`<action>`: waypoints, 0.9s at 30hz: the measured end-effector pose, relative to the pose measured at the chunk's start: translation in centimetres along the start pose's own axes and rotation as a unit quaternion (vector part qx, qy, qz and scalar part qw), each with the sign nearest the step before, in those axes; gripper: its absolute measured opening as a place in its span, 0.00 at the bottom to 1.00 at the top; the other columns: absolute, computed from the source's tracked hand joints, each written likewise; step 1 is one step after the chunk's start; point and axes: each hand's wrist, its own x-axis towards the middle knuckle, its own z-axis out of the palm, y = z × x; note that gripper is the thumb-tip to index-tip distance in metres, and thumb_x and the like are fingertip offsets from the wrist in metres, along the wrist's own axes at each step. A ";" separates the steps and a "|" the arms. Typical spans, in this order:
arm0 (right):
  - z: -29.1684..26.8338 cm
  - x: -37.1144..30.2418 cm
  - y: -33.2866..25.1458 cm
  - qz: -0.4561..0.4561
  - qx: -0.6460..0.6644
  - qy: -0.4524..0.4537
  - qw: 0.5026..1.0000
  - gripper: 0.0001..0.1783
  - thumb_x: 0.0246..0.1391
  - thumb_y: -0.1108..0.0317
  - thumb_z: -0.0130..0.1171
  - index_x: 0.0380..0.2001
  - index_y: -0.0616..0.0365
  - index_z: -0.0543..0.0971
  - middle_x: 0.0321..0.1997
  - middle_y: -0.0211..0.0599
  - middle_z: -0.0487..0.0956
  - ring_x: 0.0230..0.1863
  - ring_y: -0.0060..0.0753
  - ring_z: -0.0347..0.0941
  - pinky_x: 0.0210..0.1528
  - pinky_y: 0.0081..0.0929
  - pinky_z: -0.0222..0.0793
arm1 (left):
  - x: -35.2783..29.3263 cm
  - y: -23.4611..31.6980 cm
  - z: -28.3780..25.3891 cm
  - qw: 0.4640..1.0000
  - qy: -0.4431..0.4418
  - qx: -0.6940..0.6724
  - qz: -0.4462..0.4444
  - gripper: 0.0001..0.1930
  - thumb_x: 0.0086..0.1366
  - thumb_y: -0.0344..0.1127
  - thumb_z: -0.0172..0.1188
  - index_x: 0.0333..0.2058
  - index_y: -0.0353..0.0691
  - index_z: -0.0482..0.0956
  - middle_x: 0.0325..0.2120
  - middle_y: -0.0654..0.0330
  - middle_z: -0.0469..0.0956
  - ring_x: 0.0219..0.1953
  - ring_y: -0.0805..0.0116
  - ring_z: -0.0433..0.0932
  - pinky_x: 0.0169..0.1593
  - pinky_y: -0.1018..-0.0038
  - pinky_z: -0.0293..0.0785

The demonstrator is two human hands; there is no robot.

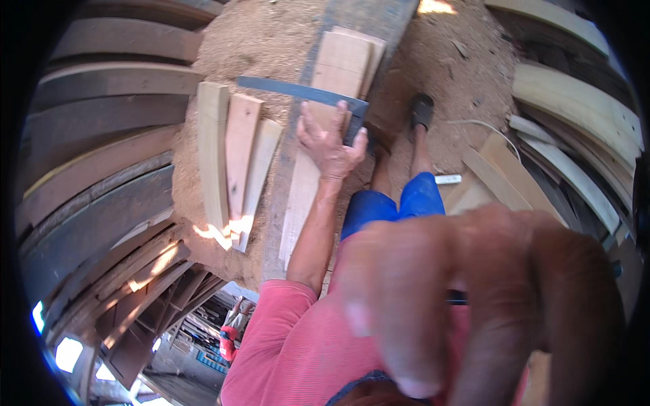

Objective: The person measures a wooden plank with a tape measure, then uses a try square and pencil to mark straight lines on the plank. The person repeatedly repositions the square and marks multiple lines on the same plank.

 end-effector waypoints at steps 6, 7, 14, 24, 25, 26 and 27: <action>0.4 0.0 0.3 -0.029 0.026 0.044 0.998 0.29 0.80 0.49 0.59 0.73 0.56 0.77 0.66 0.47 0.86 0.60 0.52 0.86 0.75 0.50 0.65 | 0.1 0.5 -0.3 1.000 0.002 -0.005 -0.006 0.48 0.53 0.53 0.81 0.76 0.78 0.75 0.82 0.30 0.50 0.74 0.27 0.58 0.74 0.33 0.57; 0.3 -0.5 0.4 -0.037 0.029 0.051 0.998 0.29 0.79 0.49 0.59 0.73 0.55 0.77 0.67 0.46 0.86 0.60 0.53 0.86 0.76 0.50 0.64 | -0.1 0.4 -0.6 1.000 -0.003 -0.005 -0.008 0.49 0.53 0.52 0.82 0.76 0.78 0.75 0.82 0.31 0.50 0.75 0.28 0.57 0.74 0.34 0.57; -8.7 -7.6 9.8 0.249 -0.254 0.292 0.888 0.16 0.80 0.62 0.58 0.55 0.62 0.87 0.42 0.36 0.90 0.39 0.28 0.84 0.51 0.34 0.78 | 0.1 0.4 -0.6 1.000 -0.006 -0.007 -0.009 0.47 0.53 0.55 0.80 0.75 0.76 0.77 0.81 0.29 0.53 0.74 0.26 0.59 0.73 0.32 0.57; -14.6 -13.7 24.9 0.291 -0.370 0.344 0.812 0.16 0.63 0.60 0.72 0.42 0.64 0.87 0.30 0.51 0.86 0.31 0.36 0.84 0.39 0.44 0.78 | 0.3 -0.2 -0.3 0.999 0.012 0.010 0.032 0.43 0.57 0.49 0.78 0.74 0.65 0.79 0.81 0.27 0.53 0.75 0.24 0.59 0.76 0.35 0.57; -14.7 -14.1 25.0 0.295 -0.375 0.336 0.812 0.16 0.63 0.60 0.72 0.42 0.64 0.87 0.30 0.50 0.86 0.31 0.35 0.83 0.38 0.44 0.78 | 0.3 -0.3 -0.4 0.999 0.011 0.000 0.034 0.44 0.57 0.49 0.78 0.75 0.65 0.78 0.81 0.26 0.53 0.76 0.24 0.58 0.76 0.34 0.57; -14.8 -14.4 25.1 0.299 -0.381 0.328 0.811 0.16 0.63 0.60 0.71 0.41 0.64 0.87 0.29 0.49 0.86 0.30 0.34 0.82 0.38 0.44 0.78 | 0.3 -0.3 -0.4 0.999 0.010 -0.009 0.036 0.45 0.56 0.49 0.78 0.75 0.65 0.77 0.81 0.26 0.53 0.76 0.23 0.58 0.76 0.34 0.56; -15.0 -14.5 25.1 0.296 -0.388 0.319 0.812 0.15 0.63 0.61 0.71 0.41 0.65 0.87 0.29 0.49 0.86 0.30 0.33 0.82 0.38 0.44 0.77 | 0.4 -0.3 -0.5 0.999 0.010 -0.017 0.034 0.46 0.56 0.49 0.78 0.76 0.64 0.77 0.81 0.26 0.53 0.76 0.23 0.57 0.76 0.34 0.56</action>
